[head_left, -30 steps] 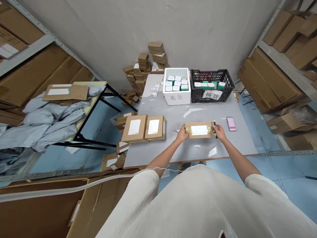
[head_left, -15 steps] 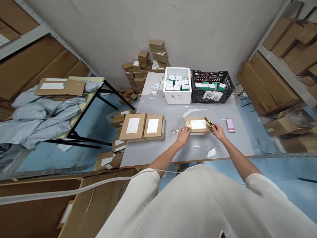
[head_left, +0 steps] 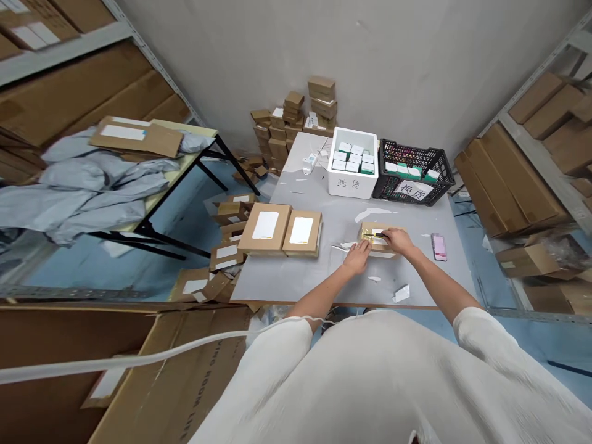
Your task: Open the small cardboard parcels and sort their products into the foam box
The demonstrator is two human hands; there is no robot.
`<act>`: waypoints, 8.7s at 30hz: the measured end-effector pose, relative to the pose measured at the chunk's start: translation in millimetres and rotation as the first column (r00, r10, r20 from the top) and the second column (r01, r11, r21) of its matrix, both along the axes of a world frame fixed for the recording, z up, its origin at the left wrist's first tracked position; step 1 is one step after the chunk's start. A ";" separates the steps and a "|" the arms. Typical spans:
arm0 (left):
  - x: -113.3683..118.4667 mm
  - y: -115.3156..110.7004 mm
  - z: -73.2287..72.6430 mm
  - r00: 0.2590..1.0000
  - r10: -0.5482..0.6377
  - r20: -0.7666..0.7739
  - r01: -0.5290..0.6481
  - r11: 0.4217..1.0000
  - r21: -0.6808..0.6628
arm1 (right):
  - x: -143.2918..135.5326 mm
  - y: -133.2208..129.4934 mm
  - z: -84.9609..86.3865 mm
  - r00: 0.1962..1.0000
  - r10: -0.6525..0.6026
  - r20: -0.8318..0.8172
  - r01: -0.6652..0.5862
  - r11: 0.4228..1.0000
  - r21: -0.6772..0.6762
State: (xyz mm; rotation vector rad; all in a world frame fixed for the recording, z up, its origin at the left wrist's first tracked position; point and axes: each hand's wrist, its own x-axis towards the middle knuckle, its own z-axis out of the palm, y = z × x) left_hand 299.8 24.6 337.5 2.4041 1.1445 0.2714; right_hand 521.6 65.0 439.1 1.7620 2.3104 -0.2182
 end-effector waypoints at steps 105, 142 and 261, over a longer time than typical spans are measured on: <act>170.4 73.5 38.3 0.918 -0.052 -0.393 0.053 0.999 -0.008 | 274.0 -35.2 -42.5 0.818 -0.272 -0.506 0.232 0.962 -0.143; 178.8 43.2 36.9 0.909 0.056 -0.413 -0.028 0.997 0.074 | 284.3 -15.8 -60.5 0.632 -0.417 -0.653 -0.019 0.834 -0.551; 74.4 17.5 -9.6 0.903 0.417 -0.101 -0.420 0.907 -0.013 | 170.4 30.9 -91.0 0.684 -0.132 -0.718 0.161 0.987 -0.028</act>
